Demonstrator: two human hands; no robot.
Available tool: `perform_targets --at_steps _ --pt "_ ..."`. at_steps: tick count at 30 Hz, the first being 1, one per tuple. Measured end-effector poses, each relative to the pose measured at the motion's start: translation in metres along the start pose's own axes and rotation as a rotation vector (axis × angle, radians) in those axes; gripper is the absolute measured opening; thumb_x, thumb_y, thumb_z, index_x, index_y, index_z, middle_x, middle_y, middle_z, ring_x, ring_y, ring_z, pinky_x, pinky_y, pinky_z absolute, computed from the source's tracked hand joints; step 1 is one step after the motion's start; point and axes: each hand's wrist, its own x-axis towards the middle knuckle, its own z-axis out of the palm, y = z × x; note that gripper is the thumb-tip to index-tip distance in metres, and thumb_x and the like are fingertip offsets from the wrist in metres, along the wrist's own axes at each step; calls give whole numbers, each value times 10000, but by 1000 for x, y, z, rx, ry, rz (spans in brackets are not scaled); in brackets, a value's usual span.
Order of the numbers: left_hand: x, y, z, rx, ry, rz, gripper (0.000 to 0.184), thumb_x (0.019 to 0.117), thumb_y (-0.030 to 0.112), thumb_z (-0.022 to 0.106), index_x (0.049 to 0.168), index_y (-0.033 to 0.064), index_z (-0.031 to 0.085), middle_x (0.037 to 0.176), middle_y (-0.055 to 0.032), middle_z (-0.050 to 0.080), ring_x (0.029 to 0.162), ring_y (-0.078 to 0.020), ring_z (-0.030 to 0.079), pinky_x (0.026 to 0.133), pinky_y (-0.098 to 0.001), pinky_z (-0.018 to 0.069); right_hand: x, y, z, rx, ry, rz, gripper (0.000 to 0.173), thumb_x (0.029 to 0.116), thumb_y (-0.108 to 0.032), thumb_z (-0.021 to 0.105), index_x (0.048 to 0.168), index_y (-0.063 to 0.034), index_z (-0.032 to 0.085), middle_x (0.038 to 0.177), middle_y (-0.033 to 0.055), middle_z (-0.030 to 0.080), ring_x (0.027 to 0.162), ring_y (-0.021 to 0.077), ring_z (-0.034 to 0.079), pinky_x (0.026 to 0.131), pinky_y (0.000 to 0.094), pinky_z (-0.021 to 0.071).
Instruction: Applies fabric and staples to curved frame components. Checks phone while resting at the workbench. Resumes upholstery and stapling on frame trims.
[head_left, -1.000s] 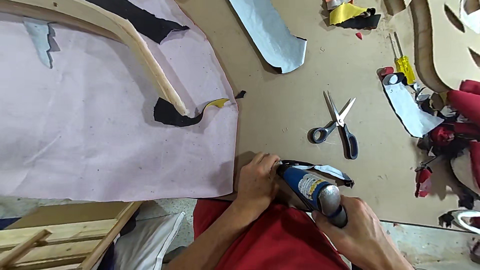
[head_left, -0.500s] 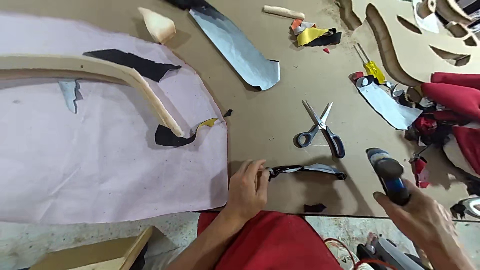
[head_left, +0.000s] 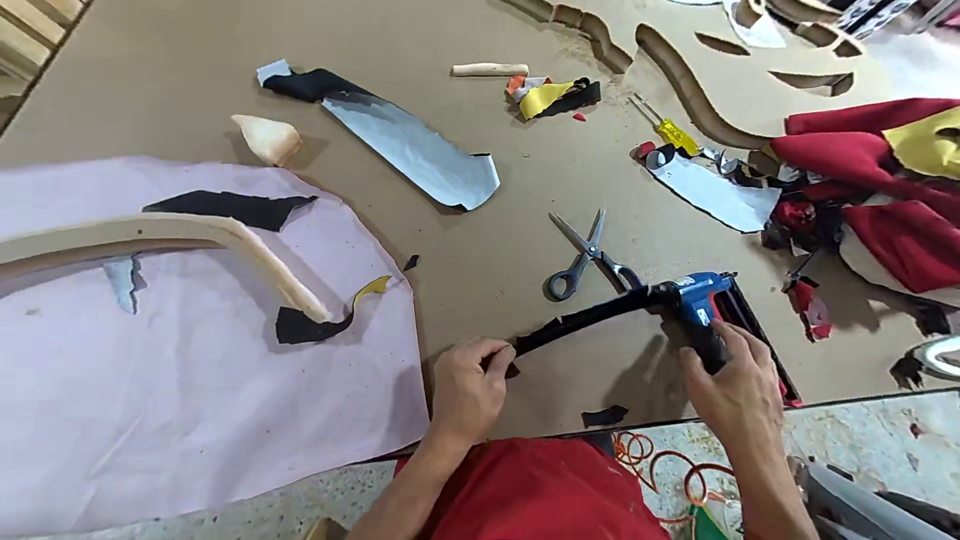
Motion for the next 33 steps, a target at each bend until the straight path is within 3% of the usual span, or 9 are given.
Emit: perform_targets --at_steps 4,11,14,18,20,25,28,31,33 --pt "8 23 -13 -695 -232 -350 108 957 69 672 940 10 761 834 -75 739 779 -138 703 752 -313 600 -18 -46 0 510 -324 12 523 937 -330 637 1392 -78 585 1200 96 707 922 239 722 740 470 616" --pt "2 53 -17 -942 -372 -492 162 1023 25 552 984 -36 698 871 -106 726 750 -151 704 688 -299 612 -22 -108 10 785 -695 -113 360 991 -322 589 1298 -152 668 1101 -21 734 704 74 650 614 264 546" --pt "-2 47 -13 -784 -346 -368 145 1008 41 575 973 -16 704 851 -74 713 754 -137 688 701 -298 598 -23 -118 14 759 -783 -86 360 1023 -352 545 1267 -127 684 945 -7 719 672 86 636 599 270 540" --pt "-16 40 -12 -126 -146 174 201 981 188 594 957 117 780 903 36 748 842 -35 705 775 -242 606 -23 -128 21 738 -769 -4 329 974 -404 650 1130 -126 730 847 -18 716 608 86 617 563 270 532" --pt "-20 44 -12 -24 -56 333 217 991 209 588 931 134 783 905 40 750 866 -35 707 789 -238 606 -25 -136 20 777 -746 33 238 956 -347 700 985 -113 728 738 -6 692 530 91 589 501 259 504" --pt "-21 51 -30 -347 -38 263 294 1073 233 493 1058 78 742 947 9 746 822 -81 709 730 -275 619 -30 -150 6 1070 -653 56 192 969 -246 692 958 -55 706 727 71 695 556 138 656 525 268 580" --pt "-25 52 -44 -459 -58 244 495 1097 425 392 1220 34 669 1091 -46 750 926 -145 728 782 -334 632 -30 -154 -3 1221 -576 80 189 968 -240 701 969 -51 705 743 93 703 572 141 675 548 268 602" --pt "-34 63 -48 -409 -41 282 596 1010 533 563 1243 -10 644 1115 -56 738 938 -124 725 783 -315 637 -32 -159 -10 1314 -514 94 177 969 -231 705 988 -56 713 754 96 702 574 127 673 554 258 605" --pt "-39 73 -43 -370 25 303 512 967 401 687 1239 -30 646 1067 -48 746 888 -102 733 740 -289 651 -34 -163 -11 1375 -486 99 169 971 -224 710 984 -55 712 752 95 699 574 118 673 557 254 609"
